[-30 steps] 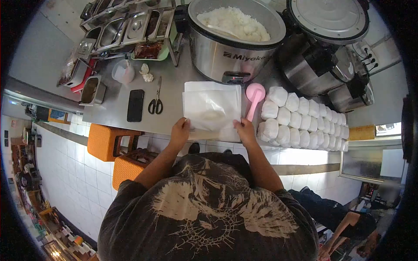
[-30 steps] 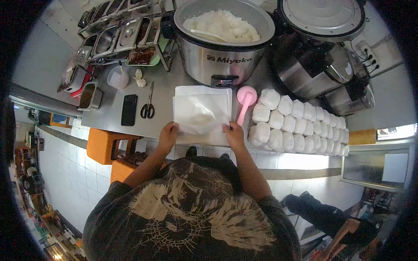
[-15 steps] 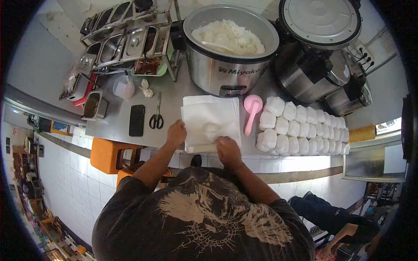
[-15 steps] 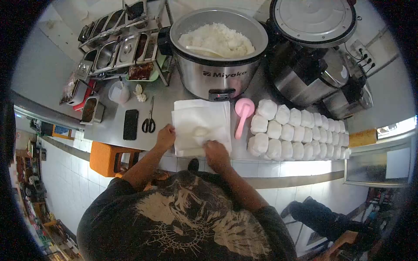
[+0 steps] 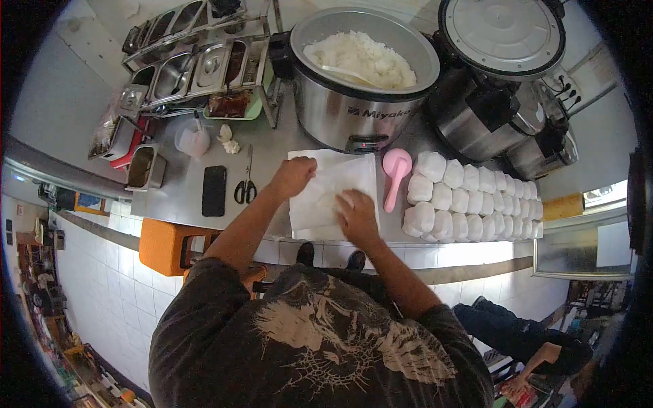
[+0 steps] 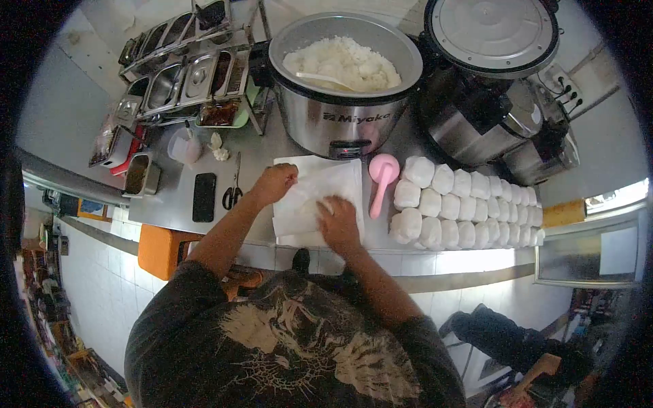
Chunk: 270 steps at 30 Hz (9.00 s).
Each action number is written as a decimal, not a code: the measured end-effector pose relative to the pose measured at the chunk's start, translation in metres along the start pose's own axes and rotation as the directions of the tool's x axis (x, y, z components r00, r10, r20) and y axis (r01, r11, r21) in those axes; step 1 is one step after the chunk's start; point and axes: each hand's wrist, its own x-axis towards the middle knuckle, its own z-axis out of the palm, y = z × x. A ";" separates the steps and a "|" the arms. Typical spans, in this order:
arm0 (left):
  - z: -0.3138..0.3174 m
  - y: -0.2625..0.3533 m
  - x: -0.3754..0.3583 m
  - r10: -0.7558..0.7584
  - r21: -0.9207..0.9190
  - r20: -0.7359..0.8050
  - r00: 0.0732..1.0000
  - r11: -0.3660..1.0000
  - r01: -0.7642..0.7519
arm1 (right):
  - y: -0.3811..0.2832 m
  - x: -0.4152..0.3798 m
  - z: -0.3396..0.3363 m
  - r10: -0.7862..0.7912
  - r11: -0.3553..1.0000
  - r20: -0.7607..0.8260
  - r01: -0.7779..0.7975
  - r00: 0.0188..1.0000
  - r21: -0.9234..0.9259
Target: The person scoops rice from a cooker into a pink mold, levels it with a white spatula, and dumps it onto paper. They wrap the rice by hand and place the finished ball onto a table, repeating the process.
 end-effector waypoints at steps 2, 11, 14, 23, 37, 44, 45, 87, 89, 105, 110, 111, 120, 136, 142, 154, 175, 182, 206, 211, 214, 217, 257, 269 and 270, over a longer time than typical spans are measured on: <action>-0.008 0.020 -0.022 0.162 -0.028 -0.042 0.986 0.986 -0.163 | 0.004 0.039 -0.017 0.030 0.993 0.047 -0.025 0.998 -0.113; 0.023 0.056 -0.104 0.140 0.261 -0.011 0.990 0.956 -0.132 | 0.049 0.084 -0.032 0.050 0.878 0.702 0.303 0.711 -0.370; 0.016 0.093 -0.113 0.011 0.296 -0.040 0.999 0.955 0.001 | 0.048 0.049 -0.026 -0.279 0.876 0.596 0.454 0.753 -0.163; 0.142 0.124 -0.106 -0.259 0.298 -0.104 0.960 0.913 0.278 | 0.038 -0.038 0.023 0.001 1.000 0.435 -0.009 0.900 0.017; 0.099 0.077 -0.090 -0.527 0.234 0.157 0.835 0.842 0.486 | 0.055 -0.004 -0.011 -0.016 0.999 0.676 0.038 0.737 -0.018; 0.081 0.057 -0.047 -0.420 0.239 0.009 0.908 0.882 0.405 | 0.092 0.039 0.039 0.135 0.975 0.527 -0.206 0.839 0.079; 0.081 0.061 -0.041 -0.503 0.222 0.040 0.863 0.847 0.484 | 0.089 0.039 0.038 0.119 0.981 0.476 -0.176 0.872 0.077; 0.069 0.090 -0.071 -0.263 -0.680 -0.077 0.962 0.720 0.142 | 0.041 -0.008 -0.022 0.270 0.623 0.323 -0.420 0.907 0.659; 0.070 0.115 -0.069 -0.358 -0.600 -0.150 0.922 0.774 0.203 | 0.024 -0.010 -0.034 0.319 0.794 0.079 -0.311 0.945 0.521; 0.059 0.180 -0.034 -0.077 -0.878 0.477 0.876 -0.083 0.471 | 0.023 -0.051 -0.126 0.262 -0.503 0.448 -0.276 0.855 0.819; 0.076 0.206 -0.037 -0.135 -0.705 0.707 0.694 -0.064 0.706 | 0.048 -0.058 -0.169 0.347 -0.327 0.430 -0.322 0.834 0.889; 0.079 0.218 -0.039 -0.296 -0.714 0.668 0.683 0.006 0.701 | 0.063 -0.057 -0.183 0.499 -0.244 0.387 -0.302 0.776 0.921; 0.108 0.165 -0.096 -0.471 -0.839 0.540 0.697 -0.231 0.494 | 0.392 -0.121 -0.309 0.746 0.658 -0.485 -0.612 0.456 0.438; -0.016 0.165 -0.075 -0.526 -0.672 -0.223 0.821 0.693 0.262 | 0.300 -0.037 -0.252 0.391 0.903 -0.458 -0.430 0.798 0.022; -0.170 0.184 0.095 0.098 0.080 -0.562 0.821 0.995 -0.064 | 0.144 -0.010 -0.021 0.253 0.952 0.059 -0.238 0.966 -0.191; -0.231 0.112 0.224 -0.023 0.640 0.201 0.979 0.760 -0.113 | 0.053 0.083 -0.290 0.269 0.557 0.414 -0.491 0.870 0.670; -0.158 0.090 0.093 -0.360 -0.571 -0.501 0.787 0.821 0.012 | 0.077 0.367 -0.165 0.215 0.924 0.652 0.066 0.727 -0.378; -0.199 0.086 0.091 -0.212 -0.171 -0.517 0.829 0.975 0.143 | 0.086 0.354 -0.236 0.497 0.610 0.773 -0.793 0.394 0.012; -0.203 0.180 0.152 0.200 -0.039 -0.240 0.950 0.976 -0.215 | 0.073 0.264 -0.280 0.470 0.465 0.515 -0.698 0.716 0.545; -0.205 0.176 0.171 0.133 0.071 -0.242 0.961 0.990 -0.119 | 0.057 0.260 -0.281 0.493 0.559 0.435 -0.658 0.753 0.506; -0.213 0.168 0.185 0.061 0.080 -0.336 0.940 0.996 -0.036 | 0.068 0.261 -0.281 0.487 0.469 0.425 -0.639 0.763 0.609; -0.218 0.187 0.175 0.076 0.042 -0.335 0.939 0.997 -0.065 | 0.081 0.265 -0.281 0.473 0.434 0.447 -0.643 0.759 0.631; -0.192 0.127 0.159 0.408 0.590 -0.564 0.718 0.807 0.006 | 0.042 0.178 -0.294 0.330 0.497 0.535 -0.625 0.778 0.603; 0.033 0.046 -0.118 -0.303 0.217 0.156 0.940 0.939 0.267 | 0.040 0.025 -0.068 0.029 0.998 0.363 -0.045 0.931 0.036; 0.045 0.041 -0.126 -0.289 0.217 0.120 0.950 0.941 0.259 | 0.045 0.014 -0.051 0.003 0.998 0.442 0.026 0.897 -0.060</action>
